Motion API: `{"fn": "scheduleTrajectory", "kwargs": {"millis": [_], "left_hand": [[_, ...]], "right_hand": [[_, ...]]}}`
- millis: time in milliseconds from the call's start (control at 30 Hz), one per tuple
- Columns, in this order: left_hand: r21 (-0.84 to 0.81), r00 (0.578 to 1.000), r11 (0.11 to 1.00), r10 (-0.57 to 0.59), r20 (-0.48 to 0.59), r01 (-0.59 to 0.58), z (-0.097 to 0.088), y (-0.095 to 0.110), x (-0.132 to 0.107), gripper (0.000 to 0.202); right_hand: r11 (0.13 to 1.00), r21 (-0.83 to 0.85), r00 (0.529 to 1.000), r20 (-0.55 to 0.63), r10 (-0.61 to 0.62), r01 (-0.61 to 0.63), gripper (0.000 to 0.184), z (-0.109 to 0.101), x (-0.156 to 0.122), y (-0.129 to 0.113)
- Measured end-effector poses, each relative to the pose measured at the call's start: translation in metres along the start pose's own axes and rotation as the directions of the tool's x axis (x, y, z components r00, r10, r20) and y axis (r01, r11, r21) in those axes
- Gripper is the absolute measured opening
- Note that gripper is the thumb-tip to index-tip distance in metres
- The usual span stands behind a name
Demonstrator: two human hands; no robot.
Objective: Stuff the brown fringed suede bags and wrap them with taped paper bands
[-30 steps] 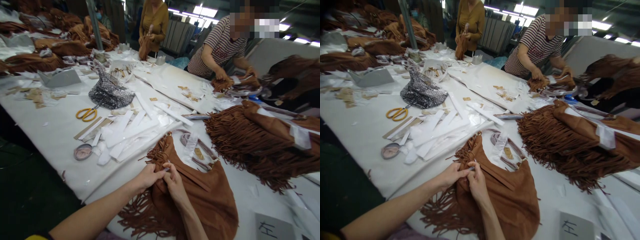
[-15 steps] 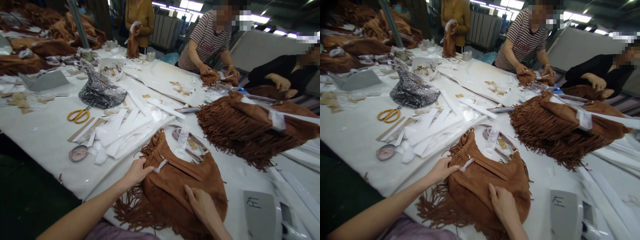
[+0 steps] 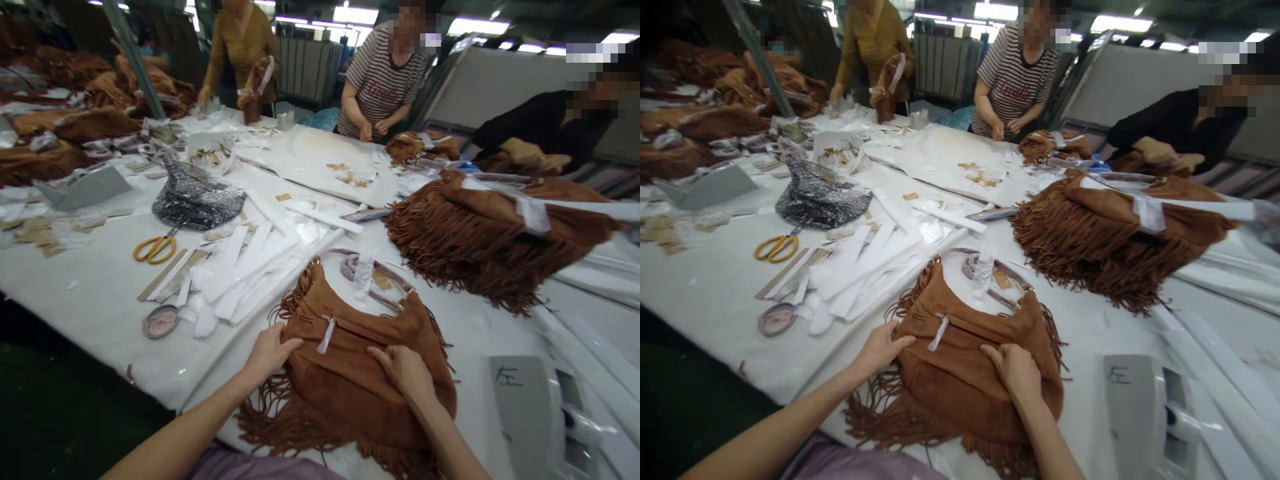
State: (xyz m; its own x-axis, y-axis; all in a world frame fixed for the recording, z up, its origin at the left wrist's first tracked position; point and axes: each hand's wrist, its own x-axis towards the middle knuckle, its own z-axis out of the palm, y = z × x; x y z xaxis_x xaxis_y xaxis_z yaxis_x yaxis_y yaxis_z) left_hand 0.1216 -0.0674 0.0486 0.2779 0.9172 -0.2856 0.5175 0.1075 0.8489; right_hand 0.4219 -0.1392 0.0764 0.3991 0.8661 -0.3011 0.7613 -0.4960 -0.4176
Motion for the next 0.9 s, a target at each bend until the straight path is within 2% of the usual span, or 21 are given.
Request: {"fn": "scheduleTrajectory", "kwargs": {"millis": [67, 133, 167, 233, 300, 367, 400, 467, 533, 600, 667, 767, 900], "left_hand": [[0.051, 0.999, 0.998, 0.031, 0.032, -0.033, 0.0, 0.0, 0.0, 0.029], [0.154, 0.998, 0.987, 0.04, 0.044, -0.046, 0.0, -0.002, 0.002, 0.034], [0.209, 0.998, 0.977, 0.043, 0.047, -0.052, 0.001, -0.004, 0.004, 0.038], [0.289, 0.997, 0.955, 0.047, 0.065, -0.064, 0.003, -0.009, 0.009, 0.043], [0.332, 0.995, 0.941, 0.045, 0.091, -0.073, 0.004, -0.012, 0.012, 0.046], [0.348, 0.994, 0.935, 0.035, 0.103, -0.069, 0.004, -0.014, 0.014, 0.049], [0.337, 0.994, 0.94, 0.023, 0.108, -0.058, 0.003, -0.013, 0.014, 0.049], [0.241, 0.991, 0.97, -0.013, 0.131, -0.019, 0.001, -0.01, 0.013, 0.051], [0.015, 0.98, 0.998, -0.065, 0.19, 0.063, -0.002, -0.004, 0.01, 0.055], [-0.273, 0.951, 0.944, -0.104, 0.291, 0.187, -0.007, 0.002, 0.002, 0.059], [-0.481, 0.917, 0.822, -0.116, 0.382, 0.304, -0.011, 0.006, -0.008, 0.061], [-0.603, 0.897, 0.71, -0.092, 0.432, 0.363, -0.011, 0.009, -0.016, 0.055], [-0.645, 0.909, 0.686, -0.058, 0.413, 0.337, -0.003, 0.013, -0.012, 0.048]], "right_hand": [[0.969, 0.245, 0.997, -0.073, -0.006, 0.024, 0.057, -0.01, -0.008, 0.008], [0.901, 0.433, 0.983, -0.173, 0.059, 0.022, 0.06, -0.026, -0.021, 0.026], [0.863, 0.505, 0.961, -0.24, 0.14, 0.0, 0.061, -0.035, -0.03, 0.038], [0.766, 0.64, 0.875, -0.335, 0.35, -0.062, 0.061, -0.049, -0.054, 0.066], [0.652, 0.743, 0.803, -0.29, 0.521, -0.155, 0.06, -0.051, -0.079, 0.089], [0.602, 0.75, 0.809, -0.159, 0.565, -0.273, 0.06, -0.042, -0.099, 0.1], [0.615, 0.725, 0.831, -0.107, 0.546, -0.31, 0.06, -0.036, -0.105, 0.101], [0.695, 0.645, 0.877, -0.08, 0.474, -0.318, 0.06, -0.023, -0.108, 0.096], [0.777, 0.564, 0.903, -0.121, 0.413, -0.28, 0.059, -0.016, -0.104, 0.088], [0.818, 0.518, 0.908, -0.168, 0.385, -0.25, 0.057, -0.016, -0.095, 0.083], [0.849, 0.468, 0.903, -0.207, 0.377, -0.247, 0.055, -0.019, -0.084, 0.083], [0.898, 0.309, 0.89, -0.236, 0.39, -0.312, 0.056, -0.022, -0.064, 0.087], [0.924, 0.141, 0.9, -0.214, 0.38, -0.356, 0.059, -0.018, -0.049, 0.085]]}}
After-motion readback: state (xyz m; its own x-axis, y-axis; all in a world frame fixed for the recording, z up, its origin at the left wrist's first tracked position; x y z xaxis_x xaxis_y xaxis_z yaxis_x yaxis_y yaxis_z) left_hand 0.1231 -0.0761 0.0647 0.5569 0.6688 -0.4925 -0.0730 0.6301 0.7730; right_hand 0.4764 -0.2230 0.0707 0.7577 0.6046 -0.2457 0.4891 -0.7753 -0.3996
